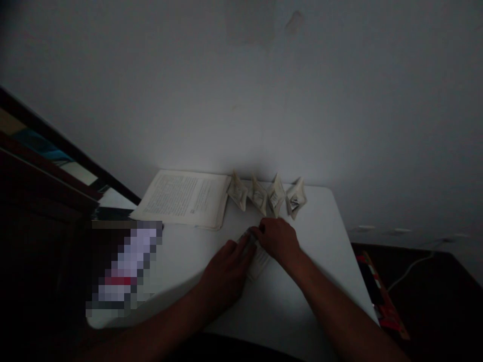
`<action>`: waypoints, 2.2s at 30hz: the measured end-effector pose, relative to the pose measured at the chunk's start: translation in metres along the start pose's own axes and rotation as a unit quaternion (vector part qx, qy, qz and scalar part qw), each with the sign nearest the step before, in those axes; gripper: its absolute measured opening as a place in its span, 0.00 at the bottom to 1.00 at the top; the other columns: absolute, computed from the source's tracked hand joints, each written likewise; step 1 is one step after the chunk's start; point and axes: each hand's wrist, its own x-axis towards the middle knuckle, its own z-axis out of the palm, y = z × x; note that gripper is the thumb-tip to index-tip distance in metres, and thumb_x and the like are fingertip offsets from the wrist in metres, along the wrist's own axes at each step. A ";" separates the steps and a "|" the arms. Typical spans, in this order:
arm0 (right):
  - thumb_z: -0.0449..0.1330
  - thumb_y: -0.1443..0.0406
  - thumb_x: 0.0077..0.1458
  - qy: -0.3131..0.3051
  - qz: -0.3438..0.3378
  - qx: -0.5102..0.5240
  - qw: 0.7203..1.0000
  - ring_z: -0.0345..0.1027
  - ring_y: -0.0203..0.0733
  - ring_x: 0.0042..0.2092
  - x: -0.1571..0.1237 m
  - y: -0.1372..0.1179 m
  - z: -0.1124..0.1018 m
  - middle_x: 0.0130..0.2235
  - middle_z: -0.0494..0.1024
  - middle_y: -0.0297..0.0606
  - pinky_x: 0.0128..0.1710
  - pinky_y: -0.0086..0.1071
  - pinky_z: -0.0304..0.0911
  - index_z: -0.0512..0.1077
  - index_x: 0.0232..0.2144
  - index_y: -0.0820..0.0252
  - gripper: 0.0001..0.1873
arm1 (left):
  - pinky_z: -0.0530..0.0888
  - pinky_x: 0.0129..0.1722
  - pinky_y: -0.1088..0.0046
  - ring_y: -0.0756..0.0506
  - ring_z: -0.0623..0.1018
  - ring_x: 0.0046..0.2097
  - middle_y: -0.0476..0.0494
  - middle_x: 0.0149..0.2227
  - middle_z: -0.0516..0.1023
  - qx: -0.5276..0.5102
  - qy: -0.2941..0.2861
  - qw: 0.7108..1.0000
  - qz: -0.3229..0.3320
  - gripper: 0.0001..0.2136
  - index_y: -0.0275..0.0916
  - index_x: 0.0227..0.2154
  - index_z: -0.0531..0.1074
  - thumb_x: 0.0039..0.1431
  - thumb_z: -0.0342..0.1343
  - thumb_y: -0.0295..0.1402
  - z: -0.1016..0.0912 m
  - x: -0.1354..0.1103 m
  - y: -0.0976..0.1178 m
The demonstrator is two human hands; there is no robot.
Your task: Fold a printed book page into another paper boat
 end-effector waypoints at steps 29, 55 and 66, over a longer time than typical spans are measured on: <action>0.57 0.65 0.53 0.121 -0.138 0.172 0.968 0.66 0.43 0.39 -0.068 0.020 0.017 0.35 0.74 0.40 0.42 0.37 0.63 0.71 0.31 0.59 0.04 | 0.67 0.44 0.63 0.41 0.71 0.46 0.36 0.56 0.64 -0.033 0.052 0.997 0.049 0.16 0.37 0.48 0.65 0.59 0.51 0.36 0.006 0.010 -0.016; 0.60 0.53 0.48 0.190 -0.054 0.079 0.977 0.61 0.52 0.49 -0.081 0.023 0.035 0.46 0.70 0.42 0.47 0.47 0.55 0.69 0.44 0.55 0.22 | 0.66 0.49 0.55 0.38 0.65 0.50 0.37 0.57 0.61 -0.115 0.025 0.993 0.024 0.30 0.41 0.55 0.61 0.50 0.57 0.48 -0.001 0.002 -0.019; 0.54 0.63 0.56 0.200 -0.060 0.118 0.971 0.66 0.47 0.41 -0.072 0.039 0.019 0.37 0.75 0.42 0.40 0.41 0.62 0.72 0.37 0.59 0.09 | 0.65 0.51 0.54 0.37 0.64 0.52 0.37 0.58 0.59 -0.111 0.024 0.993 0.022 0.31 0.41 0.55 0.60 0.49 0.58 0.47 0.002 -0.001 -0.019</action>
